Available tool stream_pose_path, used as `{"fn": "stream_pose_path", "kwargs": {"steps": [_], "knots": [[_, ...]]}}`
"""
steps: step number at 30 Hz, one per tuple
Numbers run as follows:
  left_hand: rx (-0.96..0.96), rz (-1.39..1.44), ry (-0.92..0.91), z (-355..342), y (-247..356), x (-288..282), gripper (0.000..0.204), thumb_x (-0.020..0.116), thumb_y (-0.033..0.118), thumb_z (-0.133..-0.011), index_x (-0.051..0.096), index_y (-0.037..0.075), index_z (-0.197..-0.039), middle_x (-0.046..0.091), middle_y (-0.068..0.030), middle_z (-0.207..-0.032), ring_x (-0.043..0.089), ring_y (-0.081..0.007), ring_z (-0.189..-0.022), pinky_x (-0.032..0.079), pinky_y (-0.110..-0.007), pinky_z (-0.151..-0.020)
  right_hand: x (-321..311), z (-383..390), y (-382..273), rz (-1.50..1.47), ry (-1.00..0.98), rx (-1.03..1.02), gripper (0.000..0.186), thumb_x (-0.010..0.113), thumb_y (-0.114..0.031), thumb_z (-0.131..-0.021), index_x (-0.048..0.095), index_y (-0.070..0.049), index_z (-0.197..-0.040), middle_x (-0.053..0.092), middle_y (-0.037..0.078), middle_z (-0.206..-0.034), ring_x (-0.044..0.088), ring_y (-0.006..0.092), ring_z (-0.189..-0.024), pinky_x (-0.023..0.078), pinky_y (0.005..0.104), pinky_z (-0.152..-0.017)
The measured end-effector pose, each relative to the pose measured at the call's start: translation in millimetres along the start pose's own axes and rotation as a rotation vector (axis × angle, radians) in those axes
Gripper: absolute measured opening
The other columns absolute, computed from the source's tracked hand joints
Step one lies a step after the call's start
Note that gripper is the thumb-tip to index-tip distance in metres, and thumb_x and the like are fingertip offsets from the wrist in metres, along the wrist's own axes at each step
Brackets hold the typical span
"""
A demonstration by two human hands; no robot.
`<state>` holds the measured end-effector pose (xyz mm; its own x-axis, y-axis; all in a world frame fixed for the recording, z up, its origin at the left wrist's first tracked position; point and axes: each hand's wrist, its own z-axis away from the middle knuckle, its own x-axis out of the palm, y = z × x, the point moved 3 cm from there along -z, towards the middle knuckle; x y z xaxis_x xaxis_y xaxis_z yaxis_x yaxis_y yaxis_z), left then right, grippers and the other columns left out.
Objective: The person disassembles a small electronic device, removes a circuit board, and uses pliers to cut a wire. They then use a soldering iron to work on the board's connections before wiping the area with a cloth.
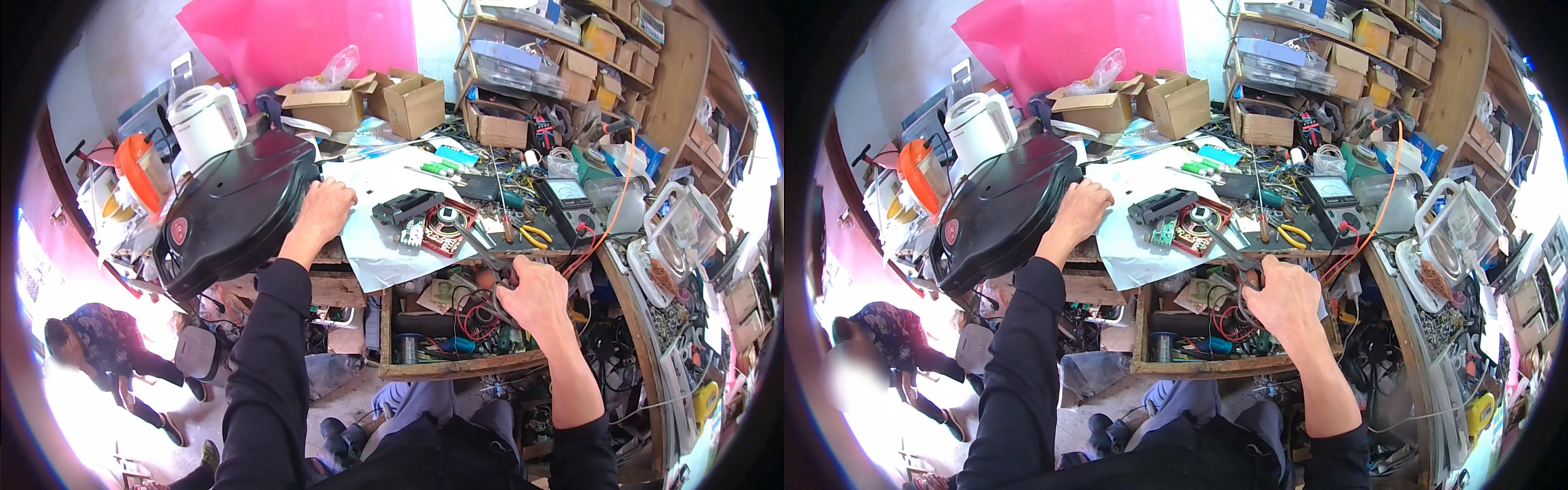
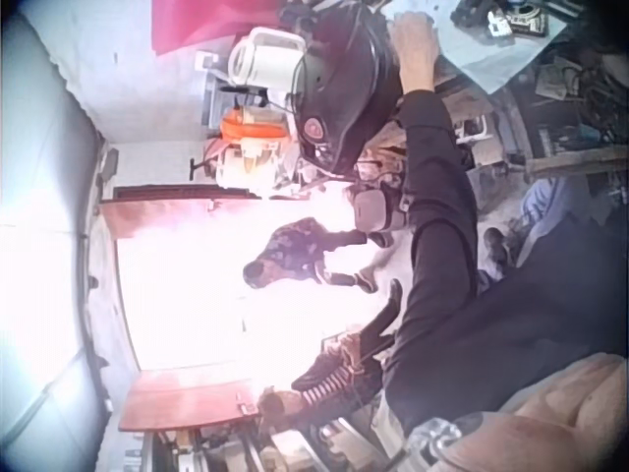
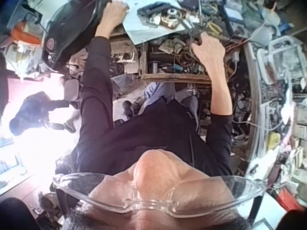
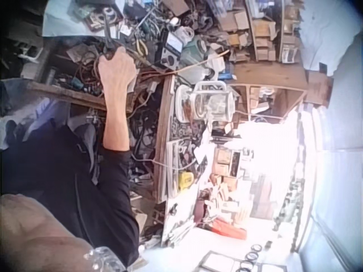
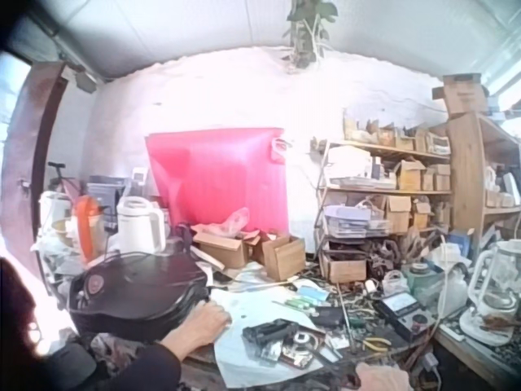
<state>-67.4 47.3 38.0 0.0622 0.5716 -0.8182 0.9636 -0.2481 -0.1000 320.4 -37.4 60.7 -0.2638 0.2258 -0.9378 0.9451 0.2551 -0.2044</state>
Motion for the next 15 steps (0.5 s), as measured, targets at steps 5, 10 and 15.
{"fn": "stream_pose_path", "kwargs": {"steps": [5,10,15], "knots": [[0.011,-0.03,-0.034,1,1,4,0.013,0.067,0.012,-0.092,0.08,0.011,-0.094,0.073,-0.006,-0.096,0.065,-0.0272,-0.105,0.047,-0.043,-0.092,-1,3,4,-0.051,0.049,0.024,0.031,0.08,-0.028,-0.077,0.067,-0.001,-0.088,0.074,0.02,-0.086,0.073,0.0429,-0.088,0.056,0.0514,-0.079],[-0.04,0.004,-0.01,-1,0,1,0.013,0.069,0.016,-0.095,0.08,0.01,-0.096,0.073,-0.0063,-0.098,0.064,-0.0271,-0.105,0.045,-0.041,-0.092,0,3,7,-0.06,0.038,0.045,0.03,0.079,-0.027,-0.076,0.067,-0.001,-0.087,0.074,0.02,-0.085,0.071,0.0445,-0.086,0.056,0.0519,-0.078],[-0.225,0.28,0.27,10,15,-13,0.014,0.071,0.015,-0.095,0.077,0.007,-0.105,0.073,-0.0101,-0.095,0.065,-0.0306,-0.098,0.047,-0.044,-0.088,-7,-8,13,-0.095,0.08,0.054,0.036,0.08,-0.035,-0.079,0.068,-0.002,-0.084,0.074,0.022,-0.085,0.073,0.0446,-0.088,0.056,0.0534,-0.079]]}}
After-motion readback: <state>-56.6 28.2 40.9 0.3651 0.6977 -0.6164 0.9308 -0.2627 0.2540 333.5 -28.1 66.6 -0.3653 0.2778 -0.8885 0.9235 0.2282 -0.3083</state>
